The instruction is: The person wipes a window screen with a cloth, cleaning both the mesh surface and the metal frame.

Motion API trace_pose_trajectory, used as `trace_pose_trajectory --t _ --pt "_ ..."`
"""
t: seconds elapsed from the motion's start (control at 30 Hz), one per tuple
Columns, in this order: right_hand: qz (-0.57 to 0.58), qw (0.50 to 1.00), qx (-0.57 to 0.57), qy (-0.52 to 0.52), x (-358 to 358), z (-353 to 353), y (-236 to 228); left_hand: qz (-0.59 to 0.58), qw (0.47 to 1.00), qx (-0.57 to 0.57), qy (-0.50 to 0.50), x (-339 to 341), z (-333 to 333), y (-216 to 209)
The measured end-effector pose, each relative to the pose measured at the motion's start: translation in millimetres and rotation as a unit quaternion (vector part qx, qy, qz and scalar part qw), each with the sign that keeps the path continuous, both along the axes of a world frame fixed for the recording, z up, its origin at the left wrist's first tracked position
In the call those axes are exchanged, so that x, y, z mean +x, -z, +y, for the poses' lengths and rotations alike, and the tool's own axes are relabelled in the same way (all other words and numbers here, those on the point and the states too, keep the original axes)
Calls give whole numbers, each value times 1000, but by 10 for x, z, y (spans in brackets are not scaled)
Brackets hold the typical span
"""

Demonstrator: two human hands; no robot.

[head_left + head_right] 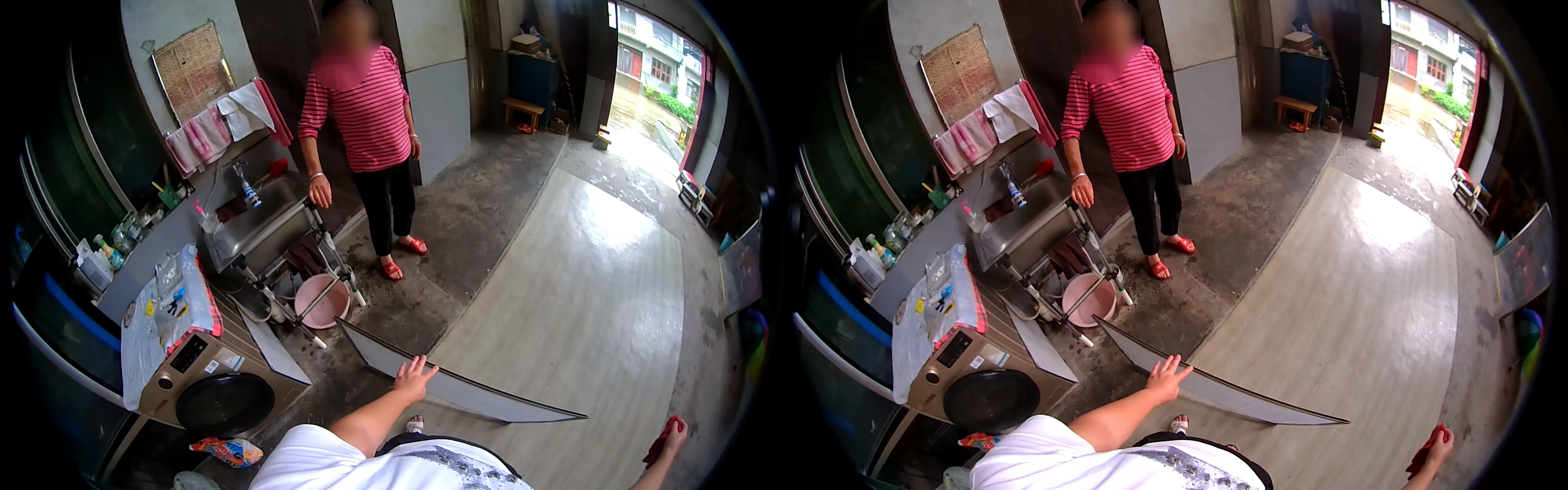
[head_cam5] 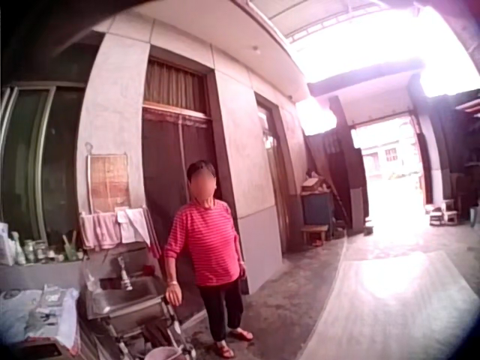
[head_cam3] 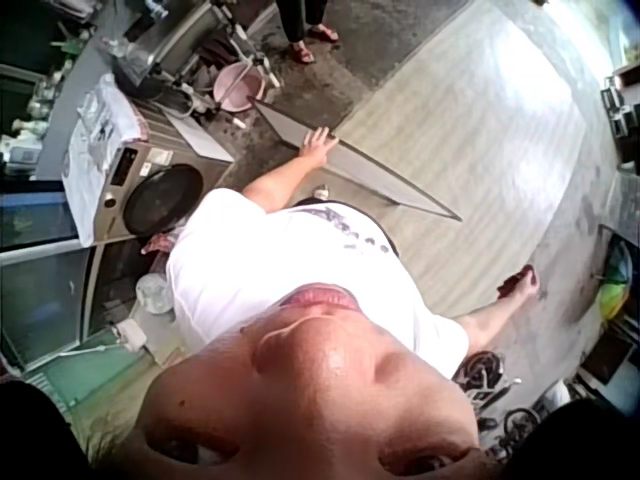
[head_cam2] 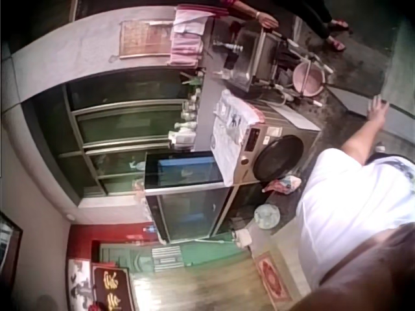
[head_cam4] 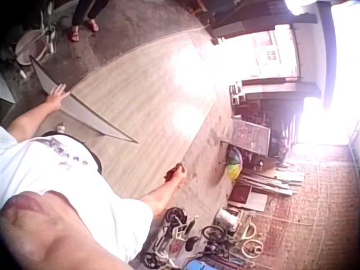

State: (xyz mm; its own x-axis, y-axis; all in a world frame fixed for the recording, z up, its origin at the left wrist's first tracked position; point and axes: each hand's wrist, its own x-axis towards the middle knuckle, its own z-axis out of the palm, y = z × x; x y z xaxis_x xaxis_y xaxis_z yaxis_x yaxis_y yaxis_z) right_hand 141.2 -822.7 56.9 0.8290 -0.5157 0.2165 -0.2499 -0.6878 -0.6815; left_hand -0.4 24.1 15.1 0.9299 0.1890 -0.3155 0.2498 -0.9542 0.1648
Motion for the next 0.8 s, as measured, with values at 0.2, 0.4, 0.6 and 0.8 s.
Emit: trace_pose_trajectory --t 0.2,0.4,0.6,0.8 --pt "-111 991 67 39 -81 -411 -220 15 997 -69 16 109 -58 -3" --pt "-21 994 94 -41 90 431 79 -3 998 -68 -14 36 42 43" --pt "-9 921 388 31 139 1176 579 4 994 -100 -32 118 -26 61" --pt "90 863 462 -182 332 3376 310 -7 992 -122 -34 204 51 144"
